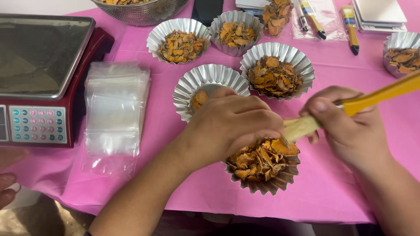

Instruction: The person sorts dried plant material into metal containers, uses a brush to clean the pieces by hand, and places a brush into a plastic bag.

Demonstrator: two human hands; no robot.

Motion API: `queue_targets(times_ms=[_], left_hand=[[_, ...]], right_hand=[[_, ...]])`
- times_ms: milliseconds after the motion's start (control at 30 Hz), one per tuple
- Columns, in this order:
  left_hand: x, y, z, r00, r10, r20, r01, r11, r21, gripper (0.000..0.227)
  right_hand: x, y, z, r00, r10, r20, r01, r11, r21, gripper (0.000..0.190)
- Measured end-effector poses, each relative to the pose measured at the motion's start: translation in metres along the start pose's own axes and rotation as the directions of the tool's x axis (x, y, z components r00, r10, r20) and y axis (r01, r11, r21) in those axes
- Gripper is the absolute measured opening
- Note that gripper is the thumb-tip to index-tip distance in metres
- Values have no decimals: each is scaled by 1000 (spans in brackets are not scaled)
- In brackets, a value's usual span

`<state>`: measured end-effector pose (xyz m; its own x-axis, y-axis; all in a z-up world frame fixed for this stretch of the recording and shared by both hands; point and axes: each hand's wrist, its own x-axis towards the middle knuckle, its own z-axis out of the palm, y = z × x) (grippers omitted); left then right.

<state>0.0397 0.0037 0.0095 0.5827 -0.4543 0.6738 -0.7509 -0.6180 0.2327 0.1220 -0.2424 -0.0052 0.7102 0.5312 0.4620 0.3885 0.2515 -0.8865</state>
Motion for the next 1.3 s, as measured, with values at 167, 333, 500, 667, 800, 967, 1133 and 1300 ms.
queue_targets(times_ms=[167, 333, 500, 667, 800, 967, 1133, 1300], left_hand=[[1, -5, -1, 1000, 13, 20, -13, 1000, 12, 13], [1, -2, -6, 999, 47, -8, -47, 999, 23, 7], [1, -6, -6, 998, 63, -1, -63, 998, 6, 7], [2, -1, -7, 993, 114, 38, -115, 993, 31, 8], [-1, -9, -5, 993, 114, 33, -116, 990, 78, 16], [0, -4, -8, 993, 106, 60, -110, 992, 59, 11], [-5, -13, -1, 993, 109, 42, -113, 988, 110, 19], [-3, -9, -1, 994, 93, 56, -96, 994, 60, 11]], right_hand=[[-1, -2, -9, 980, 5, -198, -56, 965, -254, 26], [-6, -6, 5, 994, -106, -24, 96, 959, -267, 20], [-10, 4, -8, 997, -11, -75, -11, 957, -289, 9], [-9, 1, -1, 967, -253, -6, 241, 926, -289, 23], [-7, -7, 10, 998, 36, -54, -52, 948, -315, 21], [-5, 5, 1, 974, -188, -127, 170, 975, -145, 33], [-5, -1, 4, 997, 55, -60, -69, 960, -272, 28], [0, 4, 3, 996, -78, -53, 77, 997, -17, 36]])
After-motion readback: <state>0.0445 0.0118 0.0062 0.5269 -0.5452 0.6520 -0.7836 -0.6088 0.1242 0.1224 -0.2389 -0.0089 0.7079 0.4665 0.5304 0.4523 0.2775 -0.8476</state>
